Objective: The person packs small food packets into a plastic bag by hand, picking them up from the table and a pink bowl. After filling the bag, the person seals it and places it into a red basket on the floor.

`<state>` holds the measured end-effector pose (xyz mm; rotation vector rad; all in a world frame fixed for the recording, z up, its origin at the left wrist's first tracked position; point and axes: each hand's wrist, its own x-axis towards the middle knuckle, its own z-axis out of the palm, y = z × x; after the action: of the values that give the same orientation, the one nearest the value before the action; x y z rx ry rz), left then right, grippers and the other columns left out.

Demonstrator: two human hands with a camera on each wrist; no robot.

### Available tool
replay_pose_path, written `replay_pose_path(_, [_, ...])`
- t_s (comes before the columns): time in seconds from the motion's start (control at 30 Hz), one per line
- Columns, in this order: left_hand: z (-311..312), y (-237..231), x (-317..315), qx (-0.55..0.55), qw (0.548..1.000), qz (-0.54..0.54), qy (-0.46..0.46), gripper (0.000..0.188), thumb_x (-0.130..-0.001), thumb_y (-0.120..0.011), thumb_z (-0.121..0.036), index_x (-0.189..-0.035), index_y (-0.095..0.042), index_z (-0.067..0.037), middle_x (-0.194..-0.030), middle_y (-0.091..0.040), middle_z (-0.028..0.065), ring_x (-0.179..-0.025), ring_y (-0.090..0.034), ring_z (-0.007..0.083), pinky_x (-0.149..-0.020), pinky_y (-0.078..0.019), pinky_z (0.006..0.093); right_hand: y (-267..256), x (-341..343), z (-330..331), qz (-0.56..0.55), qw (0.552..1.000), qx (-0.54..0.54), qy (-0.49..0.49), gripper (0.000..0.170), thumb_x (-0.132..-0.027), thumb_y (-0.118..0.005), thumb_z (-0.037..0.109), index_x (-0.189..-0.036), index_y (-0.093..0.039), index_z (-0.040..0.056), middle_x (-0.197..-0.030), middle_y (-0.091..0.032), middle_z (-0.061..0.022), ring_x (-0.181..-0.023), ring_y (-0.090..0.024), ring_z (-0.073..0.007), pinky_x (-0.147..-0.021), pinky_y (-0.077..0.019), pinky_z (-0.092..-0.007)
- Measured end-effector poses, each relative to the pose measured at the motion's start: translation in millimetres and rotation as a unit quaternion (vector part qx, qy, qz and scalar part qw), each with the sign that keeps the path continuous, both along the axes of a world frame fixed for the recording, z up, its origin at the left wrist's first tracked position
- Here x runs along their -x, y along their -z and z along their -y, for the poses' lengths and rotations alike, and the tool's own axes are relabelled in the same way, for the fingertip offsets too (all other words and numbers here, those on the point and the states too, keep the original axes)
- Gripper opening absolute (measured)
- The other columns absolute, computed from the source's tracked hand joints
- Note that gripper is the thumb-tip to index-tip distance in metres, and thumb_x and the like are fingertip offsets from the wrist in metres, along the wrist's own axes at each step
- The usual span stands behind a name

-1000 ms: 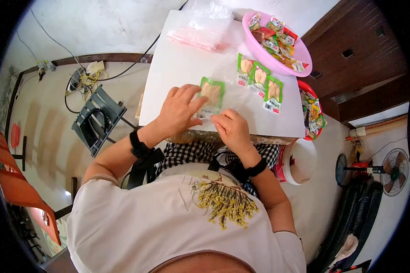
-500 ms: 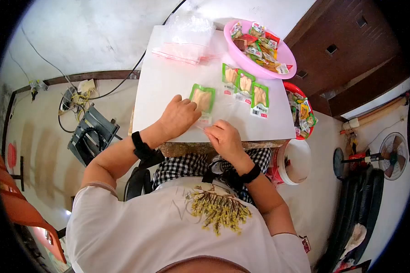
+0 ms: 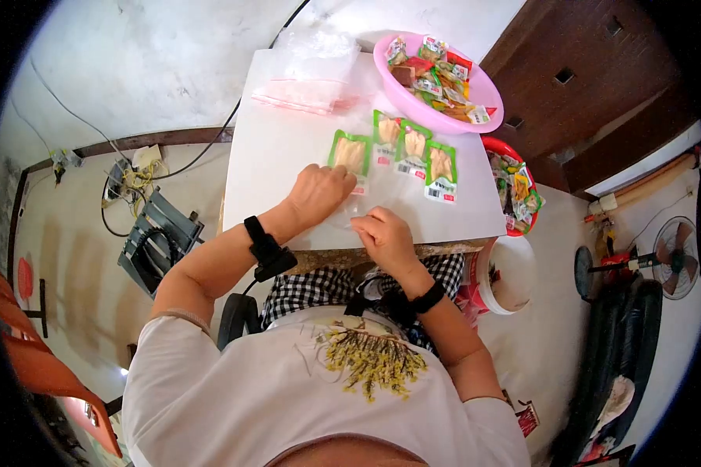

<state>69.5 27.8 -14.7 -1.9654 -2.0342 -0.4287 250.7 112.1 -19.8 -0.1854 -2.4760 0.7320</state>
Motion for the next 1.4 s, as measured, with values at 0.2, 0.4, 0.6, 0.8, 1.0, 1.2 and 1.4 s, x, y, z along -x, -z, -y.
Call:
replay_pose_path(0.2, [-12, -2, -3, 0.078, 0.997, -0.025, -0.004, 0.004, -0.08, -0.058, -0.013, -0.081, -0.061, -0.011, -0.079, -0.059, 0.0057, -0.06, -0.064, 0.0214, -0.053, -0.0485, 0.034, 6, -6, -8, -0.012, 1.0, -0.023, 0.009, 0.012, -0.077, -0.066, 0.002, -0.089, -0.066, 0.0047, -0.075, -0.055, -0.0114, -0.067, -0.057, -0.0299, -0.058, -0.0462, -0.0368])
replay_pose_path(0.4, [-27, -10, -6, 0.134, 0.977, -0.103, -0.13, 0.006, -0.082, -0.058, -0.014, -0.087, -0.06, -0.012, -0.079, -0.062, 0.0046, -0.063, -0.066, 0.0206, -0.052, -0.0493, 0.035, 6, -8, -13, -0.008, 0.999, 0.011, 0.045, 0.019, -0.075, -0.062, -0.001, -0.092, -0.067, 0.0064, -0.077, -0.055, -0.0112, -0.073, -0.057, -0.0303, -0.062, -0.0468, -0.0399])
replay_pose_path(0.6, [-27, -14, -3, 0.139, 0.979, -0.051, -0.142, 0.005, -0.083, -0.058, -0.014, -0.088, -0.058, -0.012, -0.076, -0.064, 0.005, -0.065, -0.068, 0.0218, -0.051, -0.0502, 0.0344, 14, -6, -14, -0.013, 0.999, 0.016, 0.027, 0.025, -0.075, -0.058, -0.008, -0.096, -0.065, 0.003, -0.08, -0.055, -0.0137, -0.07, -0.057, -0.0325, -0.061, -0.0468, -0.0372])
replay_pose_path(0.8, [-40, -1, 9, 0.082, 0.985, 0.0, -0.154, 0.012, -0.082, -0.058, -0.013, -0.093, -0.055, -0.011, -0.071, -0.063, 0.0058, -0.065, -0.067, 0.0248, -0.053, -0.0508, 0.0373, 6, -2, -11, 0.007, 0.999, 0.027, 0.026, 0.03, -0.074, -0.056, -0.008, -0.101, -0.063, 0.0022, -0.085, -0.054, -0.0152, -0.075, -0.057, -0.0331, -0.065, -0.0466, -0.0382])
replay_pose_path(1.0, [-15, -15, -3, 0.099, 0.986, -0.009, -0.137, 0.005, -0.083, -0.053, -0.009, -0.084, -0.058, -0.01, -0.072, -0.065, 0.0086, -0.065, -0.068, 0.0256, -0.053, -0.0516, 0.0372, 2, -12, -16, 0.07, 0.995, 0.064, 0.008, 0.028, -0.075, -0.057, -0.006, -0.101, -0.063, 0.0021, -0.087, -0.055, -0.0144, -0.077, -0.057, -0.0326, -0.066, -0.0471, -0.038])
replay_pose_path(1.2, [15, -9, 8, 0.125, 0.975, -0.029, -0.179, 0.008, -0.081, -0.058, -0.009, -0.089, -0.058, -0.009, -0.072, -0.063, 0.0081, -0.064, -0.066, 0.0253, -0.053, -0.0506, 0.0362, -17, -22, -35, 0.134, 0.984, 0.114, -0.036, 0.026, -0.08, -0.063, 0.014, -0.103, -0.062, 0.001, -0.097, -0.056, -0.0179, -0.091, -0.058, -0.033, -0.079, -0.048, -0.0415])
replay_pose_path(1.4, [44, -39, 13, 0.153, 0.982, 0.057, -0.1, 0.031, -0.071, -0.073, -0.014, -0.1, -0.063, -0.006, -0.089, -0.062, 0.0124, -0.081, -0.062, 0.0308, -0.067, -0.0491, 0.0401, -13, -26, -132, 0.122, 0.934, -0.072, 0.327, 0.049, -0.076, -0.071, 0.026, -0.114, -0.055, 0.0011, -0.11, -0.055, -0.0197, -0.103, -0.053, -0.0351, -0.089, -0.0447, -0.0439])
